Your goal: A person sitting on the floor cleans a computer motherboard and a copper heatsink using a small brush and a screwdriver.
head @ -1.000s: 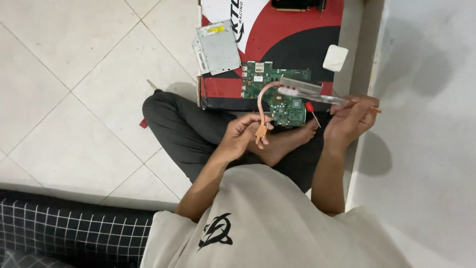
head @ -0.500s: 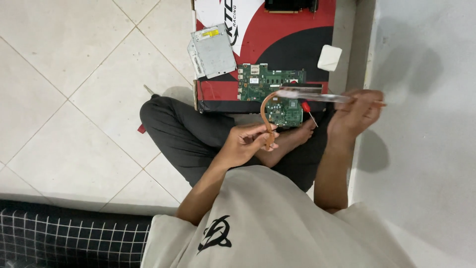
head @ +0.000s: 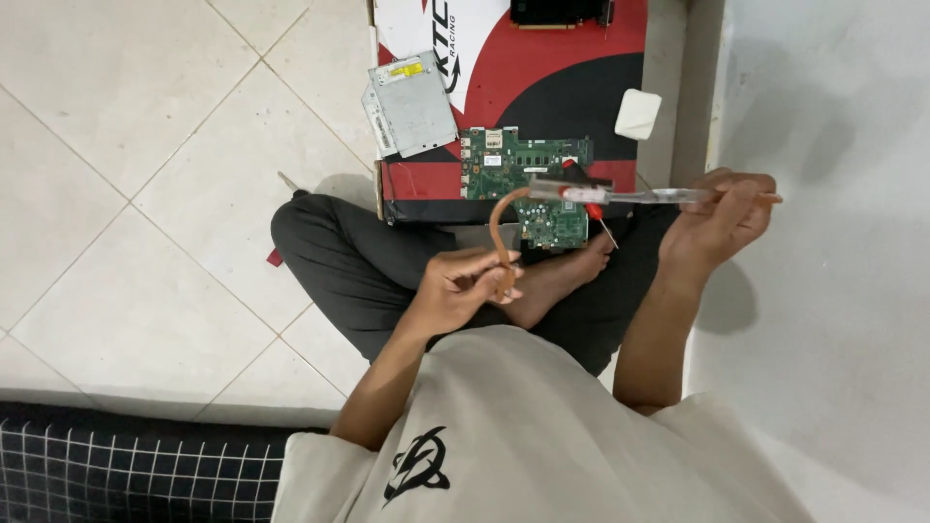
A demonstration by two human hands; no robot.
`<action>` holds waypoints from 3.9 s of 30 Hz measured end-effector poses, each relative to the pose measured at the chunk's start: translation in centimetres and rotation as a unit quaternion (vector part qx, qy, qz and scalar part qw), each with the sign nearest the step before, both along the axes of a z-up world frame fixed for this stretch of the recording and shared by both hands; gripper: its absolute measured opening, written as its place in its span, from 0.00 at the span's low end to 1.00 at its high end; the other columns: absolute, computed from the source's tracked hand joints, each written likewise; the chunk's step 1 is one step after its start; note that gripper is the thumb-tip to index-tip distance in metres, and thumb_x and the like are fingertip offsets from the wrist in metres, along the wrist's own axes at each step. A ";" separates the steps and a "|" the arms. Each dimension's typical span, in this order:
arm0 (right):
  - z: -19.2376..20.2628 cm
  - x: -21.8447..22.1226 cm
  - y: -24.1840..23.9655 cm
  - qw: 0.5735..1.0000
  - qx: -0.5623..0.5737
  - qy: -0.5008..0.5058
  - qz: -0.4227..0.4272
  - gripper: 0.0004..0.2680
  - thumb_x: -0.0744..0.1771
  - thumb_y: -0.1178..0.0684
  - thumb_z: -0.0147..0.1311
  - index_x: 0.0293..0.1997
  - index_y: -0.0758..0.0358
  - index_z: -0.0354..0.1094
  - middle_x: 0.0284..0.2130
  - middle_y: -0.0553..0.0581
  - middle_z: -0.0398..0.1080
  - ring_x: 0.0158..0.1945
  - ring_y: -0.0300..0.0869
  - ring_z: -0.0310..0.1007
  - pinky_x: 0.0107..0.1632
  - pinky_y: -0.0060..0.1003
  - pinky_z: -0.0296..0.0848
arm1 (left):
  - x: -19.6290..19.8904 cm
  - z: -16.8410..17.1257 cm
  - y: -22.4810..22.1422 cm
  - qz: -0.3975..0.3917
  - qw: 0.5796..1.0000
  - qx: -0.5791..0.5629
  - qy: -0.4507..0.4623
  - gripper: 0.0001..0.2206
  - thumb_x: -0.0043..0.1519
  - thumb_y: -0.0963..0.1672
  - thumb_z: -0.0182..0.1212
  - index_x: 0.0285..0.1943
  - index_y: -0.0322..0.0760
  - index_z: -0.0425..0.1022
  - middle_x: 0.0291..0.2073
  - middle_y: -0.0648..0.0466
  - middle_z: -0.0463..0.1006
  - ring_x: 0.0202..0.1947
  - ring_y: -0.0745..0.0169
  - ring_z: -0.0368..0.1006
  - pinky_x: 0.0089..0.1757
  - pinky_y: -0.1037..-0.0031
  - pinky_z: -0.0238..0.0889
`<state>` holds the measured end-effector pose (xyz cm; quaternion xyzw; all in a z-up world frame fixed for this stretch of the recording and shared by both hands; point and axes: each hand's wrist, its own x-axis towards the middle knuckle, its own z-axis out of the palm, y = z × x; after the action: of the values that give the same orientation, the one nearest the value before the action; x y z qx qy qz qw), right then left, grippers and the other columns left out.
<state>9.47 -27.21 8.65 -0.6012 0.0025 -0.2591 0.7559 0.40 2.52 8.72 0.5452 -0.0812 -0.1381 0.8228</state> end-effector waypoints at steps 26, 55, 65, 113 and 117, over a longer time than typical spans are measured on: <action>-3.2 -2.9 8.0 0.955 -0.083 0.108 0.263 0.12 0.73 0.55 0.44 0.58 0.78 0.63 0.15 0.48 0.53 0.16 0.29 0.54 0.21 0.23 0.58 | 0.5 -6.6 -2.1 -0.013 0.993 -0.113 -0.015 0.12 0.56 0.29 0.43 0.35 0.33 0.66 0.29 0.46 0.77 0.31 0.58 0.73 0.35 0.73 0.67; -2.9 -2.9 6.1 0.915 -0.218 0.250 0.228 0.11 0.69 0.57 0.60 0.27 0.61 0.64 0.11 0.52 0.58 0.16 0.36 0.61 0.25 0.28 0.62 | 1.3 -5.2 0.3 0.087 0.949 -0.190 0.237 0.21 0.73 0.49 0.47 0.23 0.48 0.53 0.16 0.66 0.43 0.14 0.77 0.38 0.19 0.83 0.38; -7.4 -0.2 0.6 0.965 0.084 0.192 0.159 0.21 0.71 0.31 0.29 0.33 0.60 0.56 0.19 0.57 0.59 0.18 0.43 0.61 0.21 0.33 0.59 | 1.6 -4.9 -1.0 0.149 0.963 -0.117 0.190 0.24 0.75 0.48 0.43 0.21 0.52 0.49 0.14 0.66 0.41 0.12 0.77 0.34 0.17 0.83 0.37; -6.2 -1.9 5.1 0.993 0.030 0.010 0.111 0.09 0.73 0.51 0.42 0.35 0.61 0.55 0.17 0.55 0.59 0.17 0.37 0.58 0.23 0.30 0.63 | -1.2 -7.4 -6.2 0.130 0.961 -0.197 0.146 0.26 0.53 0.28 0.53 0.15 0.48 0.47 0.11 0.61 0.41 0.12 0.75 0.36 0.16 0.80 0.35; -5.9 -0.8 4.1 0.985 -0.098 0.090 0.110 0.15 0.75 0.47 0.42 0.31 0.64 0.63 0.20 0.60 0.67 0.22 0.42 0.67 0.26 0.32 0.66 | 1.6 -3.3 -6.5 0.185 0.916 -0.231 0.269 0.24 0.56 0.32 0.58 0.15 0.47 0.52 0.09 0.61 0.43 0.08 0.75 0.37 0.15 0.79 0.36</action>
<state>8.72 -23.06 2.70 -0.6900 -0.0209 -0.1177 0.7139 1.98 -3.97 5.38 0.2871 0.2161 -0.1021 0.9276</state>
